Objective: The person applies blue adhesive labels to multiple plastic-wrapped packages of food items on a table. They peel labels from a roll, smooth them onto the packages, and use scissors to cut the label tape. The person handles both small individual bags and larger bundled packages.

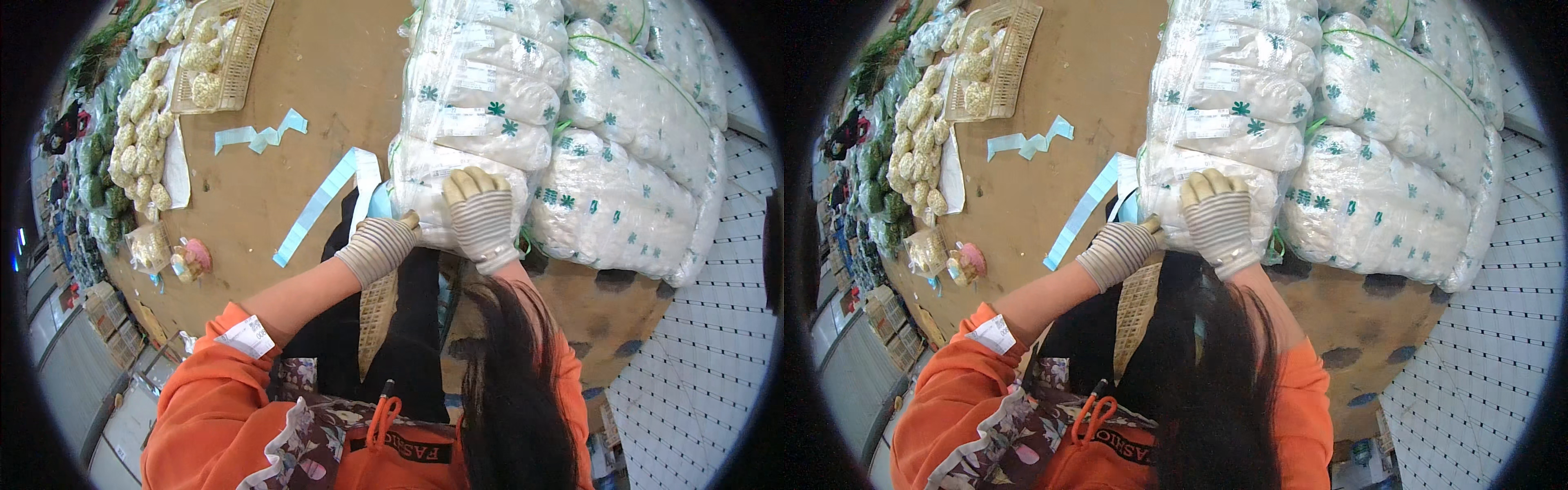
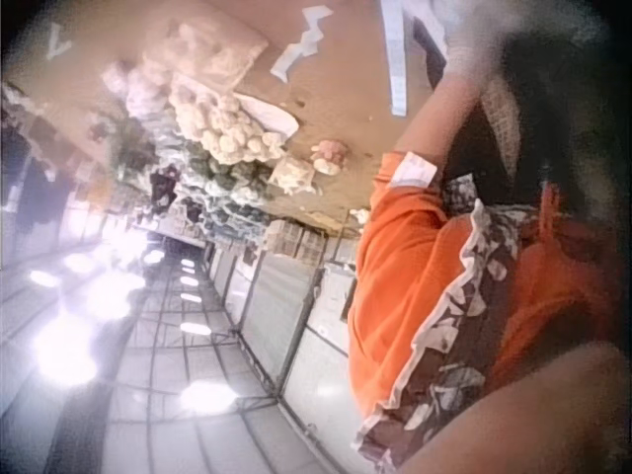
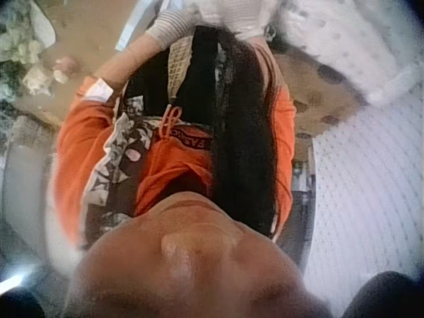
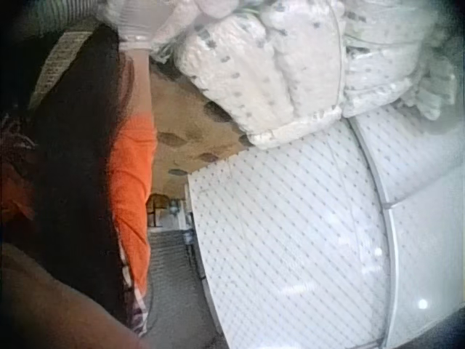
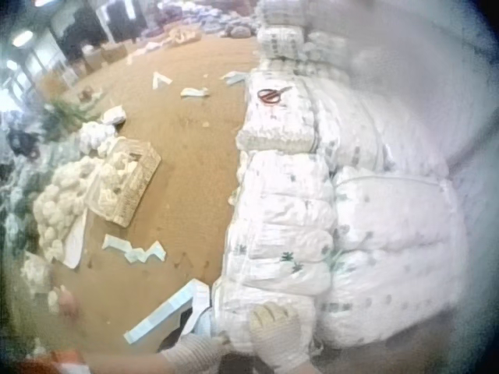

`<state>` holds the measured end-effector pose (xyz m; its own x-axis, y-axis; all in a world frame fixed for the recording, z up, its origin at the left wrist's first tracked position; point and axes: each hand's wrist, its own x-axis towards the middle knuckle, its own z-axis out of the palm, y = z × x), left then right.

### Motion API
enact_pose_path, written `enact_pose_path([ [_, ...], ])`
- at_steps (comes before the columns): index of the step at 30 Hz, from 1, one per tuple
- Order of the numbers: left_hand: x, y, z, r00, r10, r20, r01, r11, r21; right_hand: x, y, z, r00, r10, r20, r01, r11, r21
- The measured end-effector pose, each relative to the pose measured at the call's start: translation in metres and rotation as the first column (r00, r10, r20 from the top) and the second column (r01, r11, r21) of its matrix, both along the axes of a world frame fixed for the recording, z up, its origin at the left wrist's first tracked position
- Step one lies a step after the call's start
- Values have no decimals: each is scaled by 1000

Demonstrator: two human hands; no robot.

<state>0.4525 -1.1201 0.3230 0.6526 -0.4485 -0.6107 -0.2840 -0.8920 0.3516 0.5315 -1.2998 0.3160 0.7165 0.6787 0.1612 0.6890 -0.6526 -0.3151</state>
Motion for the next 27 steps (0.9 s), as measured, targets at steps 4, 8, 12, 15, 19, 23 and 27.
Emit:
enact_pose_path([
  [4, 9, -6, 13, 993, 47, -104, -37, 994, 100, -11, 15, -34, 996, 72, 48, -75, 995, 61],
  [8, 6, -7, 9, 999, -2, -45, 3, 1000, 24, -41, 20, -54, 990, 100, -103, -102, 995, -11],
  [12, 8, -1, 19, 999, -6, -46, 7, 1000, 23, -65, 14, -57, 995, 25, -98, -26, 1000, -16],
  [15, 9, -1, 22, 999, -2, -47, 2, 1000, -10, -73, -11, -44, 967, 48, -248, -76, 992, -105],
  [19, 11, -1, 9, 997, -57, -47, 57, 998, -14, -90, -78, -39, 976, 108, -190, -153, 957, -247],
  [23, 9, 3, -4, 996, 27, -89, -25, 999, 28, -99, -99, -15, 988, -5, -157, -56, 924, -377],
  [27, 19, -8, 17, 896, 442, -38, -417, 812, -407, -81, -59, 41, 627, -318, -712, 357, 929, -100],
])
